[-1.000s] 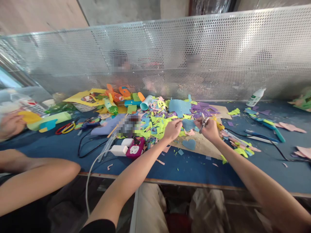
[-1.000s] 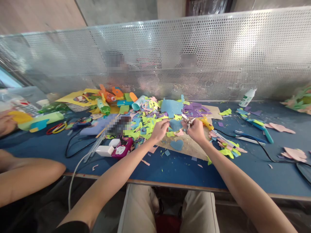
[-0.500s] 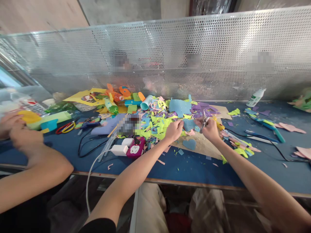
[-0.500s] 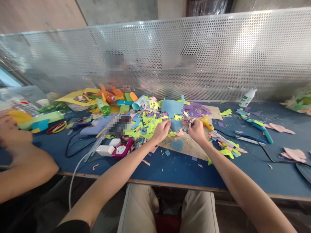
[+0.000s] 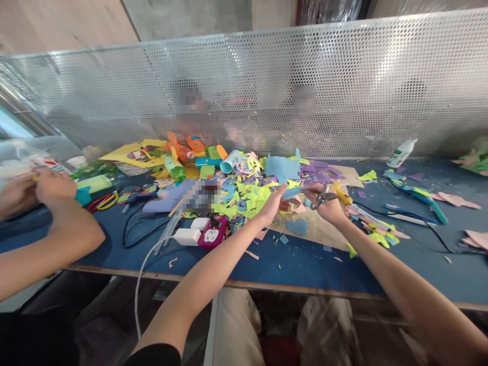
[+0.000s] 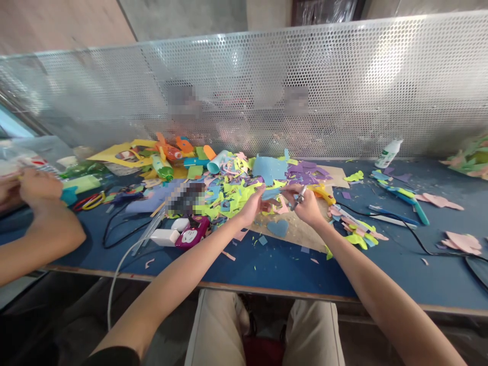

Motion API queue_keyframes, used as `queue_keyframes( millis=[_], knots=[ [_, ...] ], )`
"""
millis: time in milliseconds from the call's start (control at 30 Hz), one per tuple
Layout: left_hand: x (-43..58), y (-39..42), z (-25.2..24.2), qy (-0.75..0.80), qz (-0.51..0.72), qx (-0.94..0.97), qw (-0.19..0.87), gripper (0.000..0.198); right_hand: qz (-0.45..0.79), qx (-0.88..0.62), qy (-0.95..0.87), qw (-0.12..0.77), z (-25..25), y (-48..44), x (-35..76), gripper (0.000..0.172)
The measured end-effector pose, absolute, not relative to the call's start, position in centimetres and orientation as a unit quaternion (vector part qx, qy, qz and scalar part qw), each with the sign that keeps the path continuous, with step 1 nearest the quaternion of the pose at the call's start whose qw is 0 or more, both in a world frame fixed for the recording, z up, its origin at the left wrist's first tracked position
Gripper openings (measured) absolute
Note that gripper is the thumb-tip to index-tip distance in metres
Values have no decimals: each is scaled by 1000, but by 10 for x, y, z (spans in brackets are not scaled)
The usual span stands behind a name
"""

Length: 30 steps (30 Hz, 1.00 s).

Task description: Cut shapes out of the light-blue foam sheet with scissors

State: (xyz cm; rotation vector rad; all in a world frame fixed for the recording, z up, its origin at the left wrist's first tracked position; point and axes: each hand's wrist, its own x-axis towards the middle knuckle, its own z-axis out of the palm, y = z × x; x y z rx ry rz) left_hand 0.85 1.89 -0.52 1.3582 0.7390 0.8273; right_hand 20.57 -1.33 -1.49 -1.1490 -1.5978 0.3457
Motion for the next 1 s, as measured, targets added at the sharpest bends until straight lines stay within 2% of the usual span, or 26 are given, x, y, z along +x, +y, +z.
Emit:
queue_keyframes(
  millis=[100, 167, 333, 567, 767, 867, 1000],
  knots=[
    [11, 21, -6, 311, 403, 603, 614, 43, 160, -466, -687, 533, -15, -14, 204, 25],
    [11, 21, -7, 313, 426, 605, 595, 37, 181, -456, -677, 548, -14, -14, 202, 27],
    [9, 23, -9, 328, 444, 624, 554, 36, 249, -473, -623, 571, -12, -14, 199, 38],
    [8, 12, -4, 311, 391, 726, 472, 30, 224, -504, -626, 551, -8, -16, 196, 37],
    [8, 5, 3, 298, 376, 763, 433, 34, 232, -523, -615, 543, -6, -17, 192, 41],
    [7, 11, 2, 323, 406, 745, 420, 33, 255, -573, -593, 506, -7, -13, 200, 46],
    [7, 22, -6, 355, 475, 669, 449, 30, 233, -672, -567, 415, -8, -8, 214, 51]
  ],
)
